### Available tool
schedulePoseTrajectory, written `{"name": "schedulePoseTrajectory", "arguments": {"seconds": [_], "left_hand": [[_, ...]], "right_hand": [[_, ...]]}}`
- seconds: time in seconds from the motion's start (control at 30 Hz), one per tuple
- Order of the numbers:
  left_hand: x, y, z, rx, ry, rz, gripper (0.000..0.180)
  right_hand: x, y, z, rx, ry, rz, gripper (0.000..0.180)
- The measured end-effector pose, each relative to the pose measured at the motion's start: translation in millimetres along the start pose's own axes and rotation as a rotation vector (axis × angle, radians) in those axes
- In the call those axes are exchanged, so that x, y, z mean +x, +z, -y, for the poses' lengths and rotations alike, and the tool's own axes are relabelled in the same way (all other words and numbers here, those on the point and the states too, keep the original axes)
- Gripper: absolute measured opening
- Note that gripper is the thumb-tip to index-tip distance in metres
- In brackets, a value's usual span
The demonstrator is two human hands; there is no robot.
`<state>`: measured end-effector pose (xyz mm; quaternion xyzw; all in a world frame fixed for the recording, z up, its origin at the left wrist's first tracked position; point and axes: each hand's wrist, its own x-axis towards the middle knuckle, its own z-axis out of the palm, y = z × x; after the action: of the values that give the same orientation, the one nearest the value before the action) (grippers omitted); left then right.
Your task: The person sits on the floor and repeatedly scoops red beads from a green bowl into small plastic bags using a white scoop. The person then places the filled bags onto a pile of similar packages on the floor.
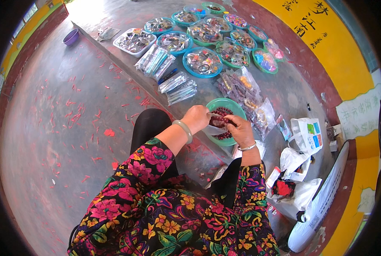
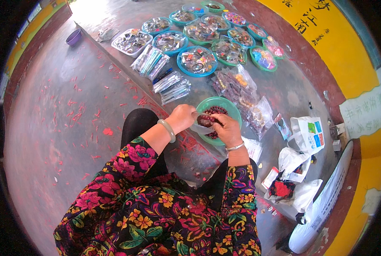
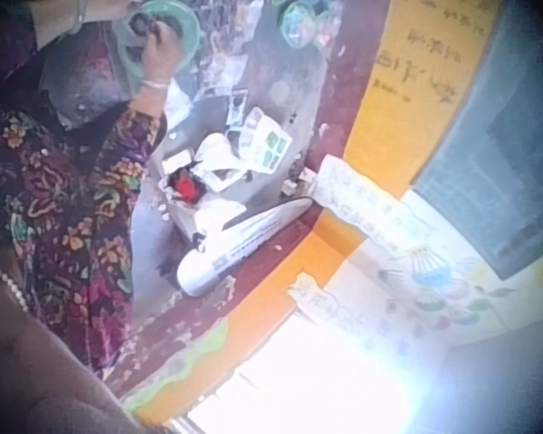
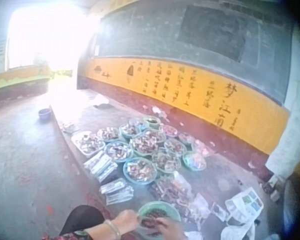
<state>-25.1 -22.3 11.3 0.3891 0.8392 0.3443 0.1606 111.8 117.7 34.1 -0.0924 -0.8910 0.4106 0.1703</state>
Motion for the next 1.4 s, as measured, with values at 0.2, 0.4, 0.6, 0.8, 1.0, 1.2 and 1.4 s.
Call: {"name": "schedulePoseTrajectory", "arguments": {"seconds": [0.2,0.4,0.6,0.8,1.0,1.2,1.4], "left_hand": [[3.8,5.6,2.0,-0.053,0.093,0.048,0.02],[4.5,4.9,9.5,-0.065,0.118,0.005,0.02],[3.4,-23.9,-4.8,-0.224,-0.004,0.052,0.019],[2.3,-34.2,-1.9,-1.369,-0.292,0.189,0.017],[7.1,-40.3,8.0,-1.608,-0.282,0.17,0.025],[5.4,-45.5,-4.8,-1.331,-0.444,0.006,0.041],[-3.0,-28.3,-7.8,-1.297,-0.319,0.471,0.027]], "right_hand": [[1.6,14.5,6.4,-0.213,-0.124,0.063,0.02],[4.7,11.4,2.3,0.068,0.116,-0.079,0.018],[-0.3,-15.1,-57.5,0.441,0.409,0.01,0.032],[-1.7,2.5,-31.0,0.38,0.416,0.335,0.05],[-0.2,11.9,-34.4,0.743,0.479,0.215,0.033],[-2.6,2.0,-14.6,1.128,0.538,0.011,0.027],[-3.0,-2.3,-15.3,1.184,0.533,0.003,0.023]]}}
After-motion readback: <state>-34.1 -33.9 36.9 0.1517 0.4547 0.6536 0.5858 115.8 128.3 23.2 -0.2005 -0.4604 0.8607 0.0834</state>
